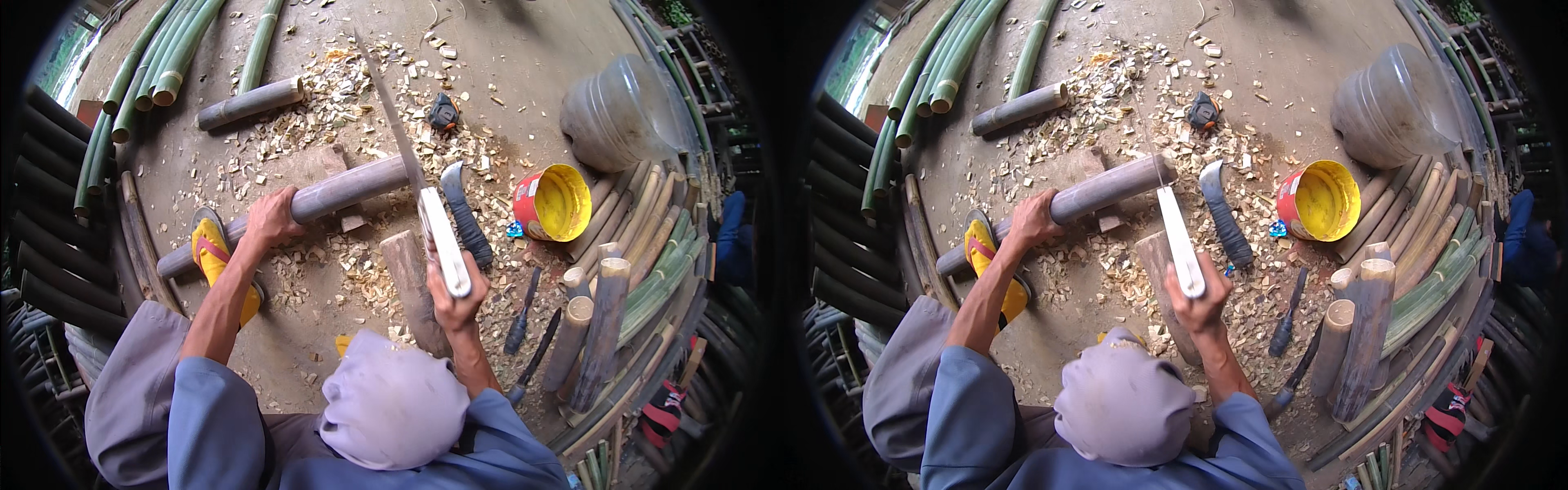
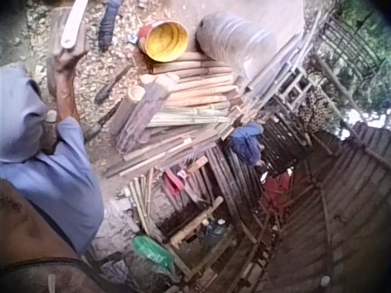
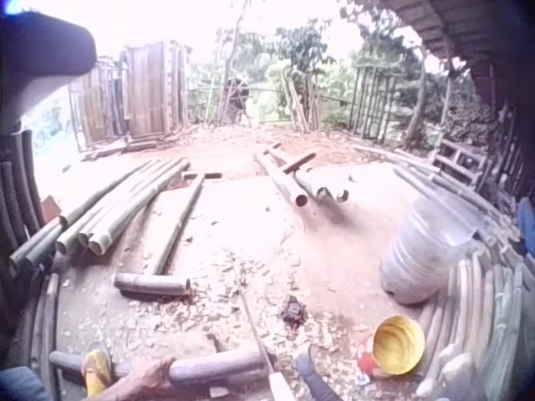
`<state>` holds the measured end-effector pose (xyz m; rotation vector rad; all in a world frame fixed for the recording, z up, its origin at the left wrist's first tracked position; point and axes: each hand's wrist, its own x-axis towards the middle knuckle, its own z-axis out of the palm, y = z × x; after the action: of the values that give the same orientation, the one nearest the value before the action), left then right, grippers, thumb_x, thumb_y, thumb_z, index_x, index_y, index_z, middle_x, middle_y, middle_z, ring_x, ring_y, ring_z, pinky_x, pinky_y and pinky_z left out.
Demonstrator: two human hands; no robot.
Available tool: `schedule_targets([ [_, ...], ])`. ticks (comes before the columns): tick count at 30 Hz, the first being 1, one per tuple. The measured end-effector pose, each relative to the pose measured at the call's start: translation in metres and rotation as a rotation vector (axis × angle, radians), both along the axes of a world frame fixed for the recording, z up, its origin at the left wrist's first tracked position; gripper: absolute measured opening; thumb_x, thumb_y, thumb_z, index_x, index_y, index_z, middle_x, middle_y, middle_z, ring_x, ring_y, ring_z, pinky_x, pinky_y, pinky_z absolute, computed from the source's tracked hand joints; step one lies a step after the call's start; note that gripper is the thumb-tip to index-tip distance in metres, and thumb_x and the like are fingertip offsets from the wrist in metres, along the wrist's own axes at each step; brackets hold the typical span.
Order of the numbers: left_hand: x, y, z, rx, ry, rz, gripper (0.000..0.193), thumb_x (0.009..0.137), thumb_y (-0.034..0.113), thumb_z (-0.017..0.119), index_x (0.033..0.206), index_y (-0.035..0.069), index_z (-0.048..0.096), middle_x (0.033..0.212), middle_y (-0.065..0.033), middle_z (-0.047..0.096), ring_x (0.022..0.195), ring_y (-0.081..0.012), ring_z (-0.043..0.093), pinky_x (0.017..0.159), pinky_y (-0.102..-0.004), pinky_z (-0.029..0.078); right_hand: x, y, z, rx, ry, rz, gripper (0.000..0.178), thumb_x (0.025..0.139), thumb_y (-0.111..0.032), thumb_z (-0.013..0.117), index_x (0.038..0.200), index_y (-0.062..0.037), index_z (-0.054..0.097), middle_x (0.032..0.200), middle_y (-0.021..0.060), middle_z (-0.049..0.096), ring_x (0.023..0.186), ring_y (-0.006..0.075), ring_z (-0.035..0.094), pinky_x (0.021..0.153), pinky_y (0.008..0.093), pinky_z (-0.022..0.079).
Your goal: The person sits on the ground and uses a hand saw to cut bamboo poles into shorter segments. They handle multiple bamboo pieces, positioning them on a wooden block and sawing them one at a time.
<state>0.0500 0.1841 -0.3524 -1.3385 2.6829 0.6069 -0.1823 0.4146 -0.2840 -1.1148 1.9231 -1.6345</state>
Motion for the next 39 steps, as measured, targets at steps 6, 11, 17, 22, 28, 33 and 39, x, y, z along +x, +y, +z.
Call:
schedule_targets([
  [6, 0.012, -0.014, 0.009, 0.121, -0.029, 0.04, 0.052, 0.056, 0.024, 0.078, 0.101, 0.006, 0.058, 0.09, -0.014, 0.065, 0.078, -0.0311, 0.064, 0.073, -0.0405, 0.053, -0.019, 0.081, 0.038, 0.026, 0.661, -0.021, 0.025, 0.069, -0.006, 0.067, 0.091, 0.0063, 0.063, 0.079, 0.014, 0.064, 0.062, 0.0246, 0.064, 0.057, 0.033, 0.051],
  [11, -0.039, -0.071, 0.127, 0.062, 0.42, 0.223, 0.043, 0.063, 0.015, 0.074, 0.102, 0.004, 0.06, 0.083, -0.0088, 0.064, 0.075, -0.0193, 0.061, 0.07, -0.0322, 0.05, -0.03, 0.095, 0.046, 0.089, 0.292, -0.264, 0.014, 0.072, -0.005, 0.061, 0.084, 0.0022, 0.063, 0.073, 0.01, 0.061, 0.059, 0.0204, 0.061, 0.056, 0.032, 0.05],
  [17, 0.067, -0.18, 0.301, 0.411, 1.323, 0.648, 0.029, 0.082, 0.03, 0.068, 0.094, 0.004, 0.066, 0.086, -0.0055, 0.067, 0.079, -0.0176, 0.066, 0.075, -0.0314, 0.053, 0.004, 0.06, 0.063, -0.139, -0.152, -0.344, 0.012, 0.076, -0.004, 0.056, 0.084, 0.0029, 0.052, 0.063, 0.0063, 0.052, 0.044, 0.0104, 0.048, 0.04, 0.0247, 0.039],
  [22, 0.061, -0.112, 0.177, 0.493, 1.794, 0.959, 0.027, 0.079, 0.024, 0.07, 0.097, 0.006, 0.06, 0.09, -0.0084, 0.066, 0.08, -0.0257, 0.066, 0.078, -0.0444, 0.054, 0.002, 0.066, 0.052, -0.176, -0.12, -0.365, 0.01, 0.077, -0.002, 0.055, 0.084, 0.0029, 0.051, 0.062, 0.0056, 0.05, 0.045, 0.0093, 0.047, 0.04, 0.0239, 0.039],
  [28, 0.098, -0.029, -0.024, 0.853, 1.654, 1.777, 0.049, 0.082, 0.041, 0.069, 0.114, 0.008, 0.052, 0.108, -0.014, 0.061, 0.093, -0.0345, 0.063, 0.084, -0.0585, 0.05, 0.003, 0.071, 0.058, -0.09, -0.027, -0.304, 0.008, 0.077, -0.003, 0.056, 0.081, 0.0032, 0.054, 0.064, 0.0051, 0.054, 0.047, 0.0101, 0.049, 0.044, 0.0248, 0.04],
  [33, 0.084, 0.019, -0.039, 0.804, 1.56, 1.873, 0.066, 0.083, 0.048, 0.063, 0.131, 0.009, 0.041, 0.136, -0.0155, 0.042, 0.122, -0.0365, 0.043, 0.102, -0.0578, 0.034, -0.01, 0.099, 0.038, 0.245, 0.571, -0.071, 0.015, 0.077, 0.002, 0.062, 0.088, -0.0081, 0.06, 0.073, 0.0117, 0.059, 0.059, 0.025, 0.059, 0.046, 0.0301, 0.044],
  [39, -0.013, 0.102, 0.0, 0.125, 1.091, 1.247, 0.049, 0.073, 0.02, 0.072, 0.114, 0.003, 0.051, 0.106, -0.0049, 0.054, 0.091, -0.0199, 0.055, 0.079, -0.0315, 0.047, 0.005, 0.098, 0.029, 0.142, 0.162, -0.162, 0.01, 0.075, -0.003, 0.063, 0.082, -0.0012, 0.056, 0.068, 0.009, 0.057, 0.057, 0.0179, 0.057, 0.046, 0.0304, 0.044],
])
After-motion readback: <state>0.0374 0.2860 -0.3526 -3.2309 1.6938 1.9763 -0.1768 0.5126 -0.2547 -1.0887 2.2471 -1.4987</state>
